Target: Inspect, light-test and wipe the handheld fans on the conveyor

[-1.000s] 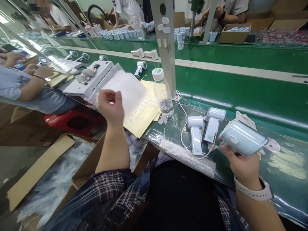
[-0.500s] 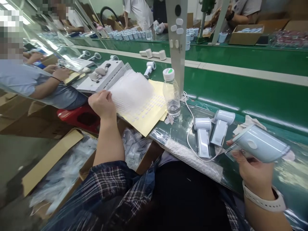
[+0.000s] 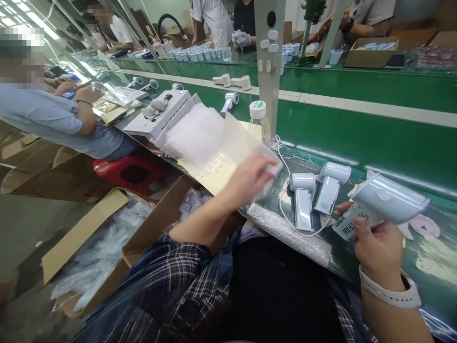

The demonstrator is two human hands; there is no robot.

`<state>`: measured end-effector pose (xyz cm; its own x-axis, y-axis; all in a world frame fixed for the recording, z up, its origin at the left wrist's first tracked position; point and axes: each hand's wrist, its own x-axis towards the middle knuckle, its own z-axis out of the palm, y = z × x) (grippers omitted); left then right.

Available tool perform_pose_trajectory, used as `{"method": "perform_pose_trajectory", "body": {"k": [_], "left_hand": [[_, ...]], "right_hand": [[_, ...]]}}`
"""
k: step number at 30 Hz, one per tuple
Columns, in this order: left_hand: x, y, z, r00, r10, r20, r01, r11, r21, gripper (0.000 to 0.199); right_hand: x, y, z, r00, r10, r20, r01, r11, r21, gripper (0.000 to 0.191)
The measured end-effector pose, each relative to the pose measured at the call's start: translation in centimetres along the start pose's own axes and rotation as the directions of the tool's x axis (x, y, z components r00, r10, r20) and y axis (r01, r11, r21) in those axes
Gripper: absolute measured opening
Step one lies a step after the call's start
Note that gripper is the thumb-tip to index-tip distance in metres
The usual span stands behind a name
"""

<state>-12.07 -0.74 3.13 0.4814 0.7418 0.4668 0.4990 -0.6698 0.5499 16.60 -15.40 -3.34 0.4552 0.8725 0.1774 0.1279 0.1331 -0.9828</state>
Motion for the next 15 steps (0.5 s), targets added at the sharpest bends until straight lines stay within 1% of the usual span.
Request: {"method": "perform_pose_trajectory", "body": {"k": [1,3,4,5,6,7,9,10,12,13,14,15], "left_hand": [[-0.1,1.0,2.2,0.993,0.026,0.115,-0.023,0.999,-0.030,0.021],[-0.6,2.3,6.0,0.968,0.029,0.248,-0.016,0.999,-0.052,0.027],[-0.8,2.6,7.3,0.956,0.035,0.292,-0.020,0.998,-0.055,0.031],[-1.0,2.7,8.2,0.943,0.054,0.330,-0.037,0.998,-0.058,0.036],[-1.2,2.6,8.8,0.926,0.086,0.367,-0.069,0.996,-0.061,0.041],[-1.3,2.5,9.0,0.908,0.124,0.401,-0.109,0.992,-0.061,0.045],[-1.3,2.1,8.5,0.866,0.175,0.468,-0.178,0.983,-0.039,0.050],[-1.2,2.0,8.0,0.843,0.179,0.507,-0.198,0.980,-0.017,0.051],[-0.8,2.1,6.9,0.805,0.146,0.575,-0.200,0.979,0.032,0.052],[-0.5,2.4,6.4,0.803,0.118,0.584,-0.181,0.982,0.051,0.051],[-0.2,2.8,6.0,0.819,0.088,0.567,-0.148,0.987,0.060,0.050],[0.1,3.3,5.8,0.850,0.061,0.524,-0.106,0.993,0.056,0.049]], "right_hand": [[0.1,0.0,0.1,1.000,0.029,0.000,-0.029,0.999,0.026,0.047],[0.2,0.1,0.1,0.996,0.079,-0.032,-0.076,0.993,0.094,0.045],[0.3,0.2,0.1,0.993,0.099,-0.056,-0.092,0.988,0.125,0.045],[0.4,0.3,0.1,0.990,0.116,-0.075,-0.104,0.983,0.149,0.046],[0.5,0.4,0.1,0.988,0.128,-0.089,-0.112,0.980,0.166,0.049],[0.5,0.5,0.1,0.986,0.137,-0.099,-0.118,0.977,0.176,0.053],[0.6,0.7,0.1,0.983,0.150,-0.107,-0.130,0.977,0.169,0.062],[0.5,0.7,0.1,0.982,0.161,-0.099,-0.145,0.977,0.156,0.065],[0.4,0.7,0.1,0.979,0.190,-0.078,-0.179,0.975,0.129,0.068],[0.4,0.7,0.1,0.978,0.199,-0.066,-0.190,0.974,0.120,0.068],[0.3,0.6,0.1,0.977,0.204,-0.055,-0.197,0.973,0.119,0.068],[0.3,0.6,0.1,0.977,0.208,-0.043,-0.201,0.972,0.125,0.068]]}}
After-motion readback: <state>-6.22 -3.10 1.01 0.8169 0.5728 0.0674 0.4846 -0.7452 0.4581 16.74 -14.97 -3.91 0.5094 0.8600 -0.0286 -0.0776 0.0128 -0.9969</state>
